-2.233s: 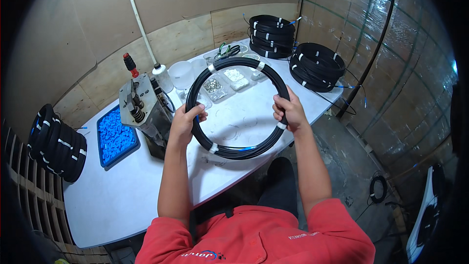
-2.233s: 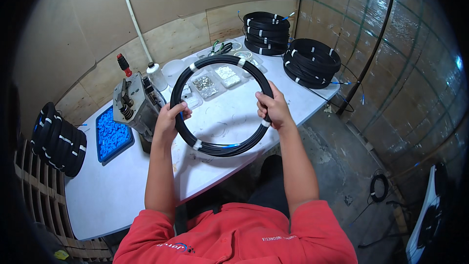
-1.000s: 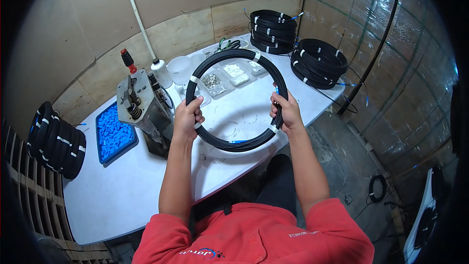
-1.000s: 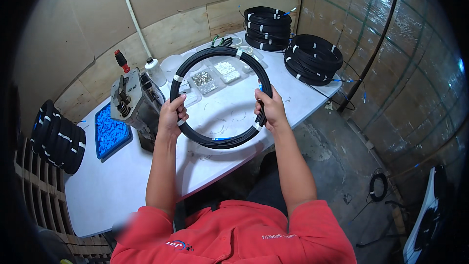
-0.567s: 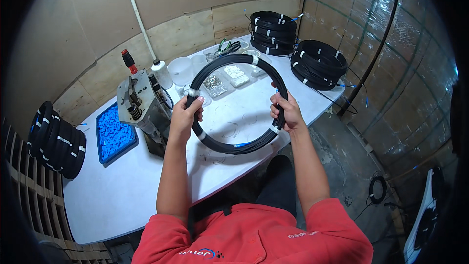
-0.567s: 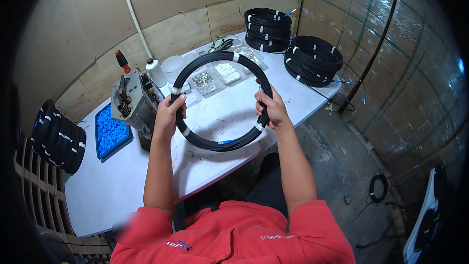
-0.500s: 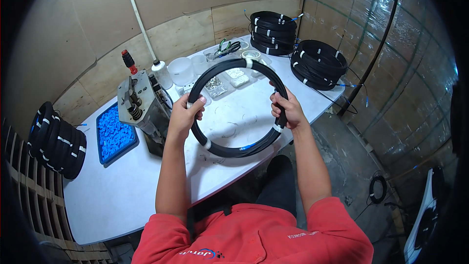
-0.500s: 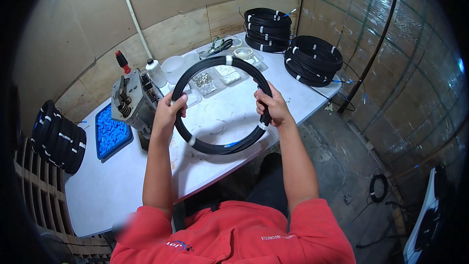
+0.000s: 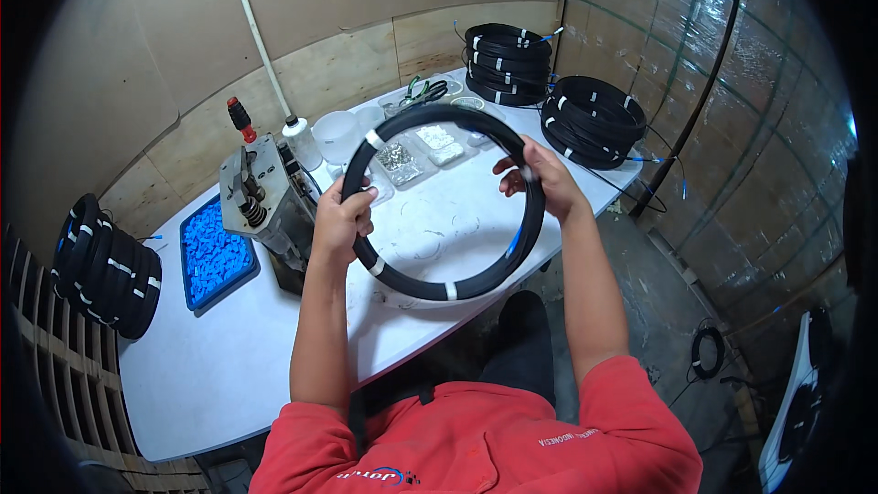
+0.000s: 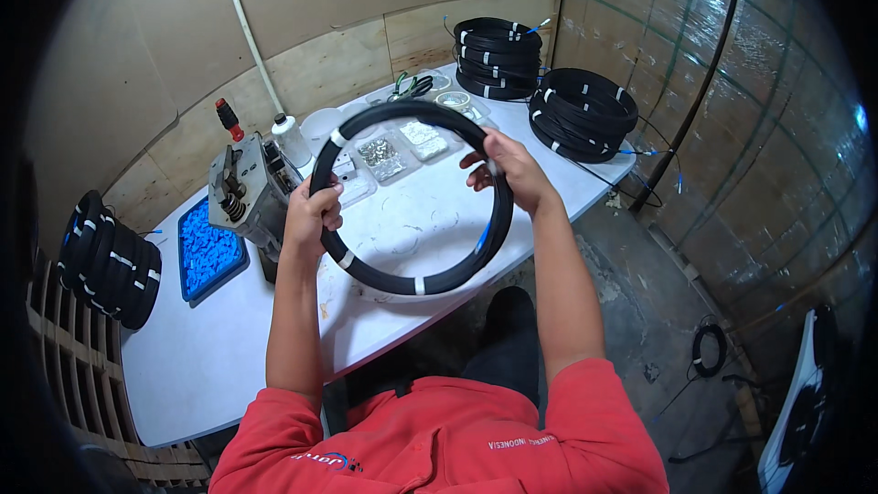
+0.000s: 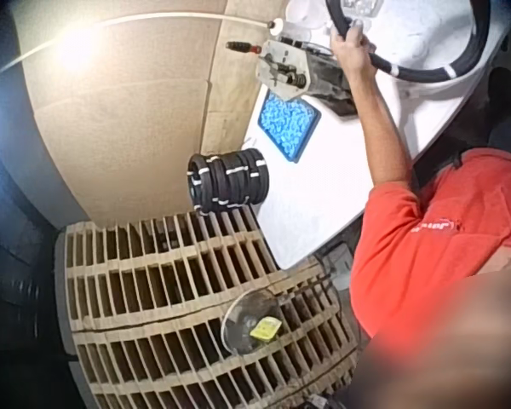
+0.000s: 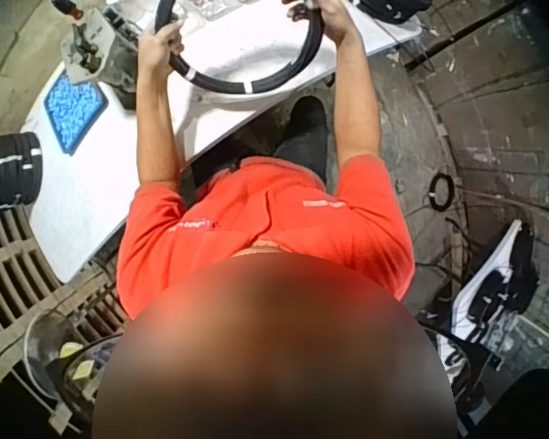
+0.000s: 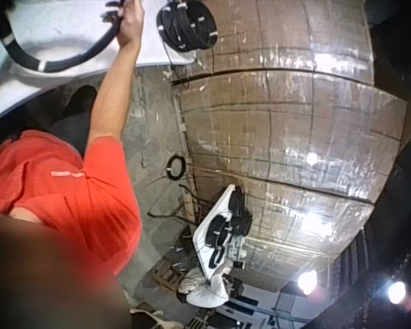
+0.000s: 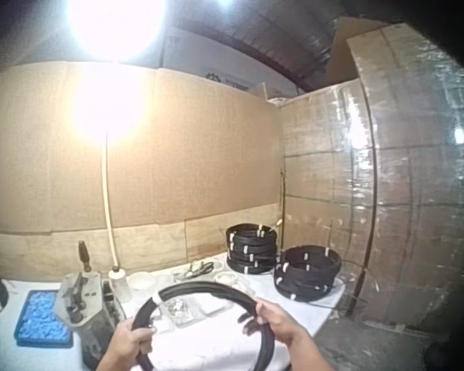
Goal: The recorder is securing coils of black cable using white tape at a workbench.
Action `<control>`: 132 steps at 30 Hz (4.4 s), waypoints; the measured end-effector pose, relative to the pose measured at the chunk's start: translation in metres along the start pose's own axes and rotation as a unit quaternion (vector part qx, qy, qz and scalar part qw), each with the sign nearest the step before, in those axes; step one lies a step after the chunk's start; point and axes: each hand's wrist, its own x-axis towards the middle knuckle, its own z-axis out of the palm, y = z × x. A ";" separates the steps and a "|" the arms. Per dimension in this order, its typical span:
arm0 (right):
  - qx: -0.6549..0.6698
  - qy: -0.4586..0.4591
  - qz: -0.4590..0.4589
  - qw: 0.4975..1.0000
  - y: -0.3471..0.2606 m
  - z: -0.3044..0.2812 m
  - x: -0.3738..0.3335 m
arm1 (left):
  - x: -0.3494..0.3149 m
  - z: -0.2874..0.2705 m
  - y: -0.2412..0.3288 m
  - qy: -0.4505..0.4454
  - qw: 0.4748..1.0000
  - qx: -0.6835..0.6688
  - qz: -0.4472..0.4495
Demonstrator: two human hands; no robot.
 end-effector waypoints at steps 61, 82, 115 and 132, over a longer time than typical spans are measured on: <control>-0.196 -0.101 0.042 0.974 -0.027 0.006 0.015 | 0.000 0.016 0.006 -0.073 0.967 0.244 0.012; 0.081 0.246 -0.017 0.966 0.032 0.072 -0.032 | 0.022 -0.028 -0.051 0.042 0.983 -0.171 -0.050; 0.093 0.268 0.000 0.959 0.033 0.046 -0.018 | 0.008 -0.001 -0.035 0.066 0.995 -0.066 0.033; -0.185 -0.024 0.019 0.982 -0.031 0.017 0.016 | -0.003 0.028 0.032 -0.061 0.930 0.356 0.067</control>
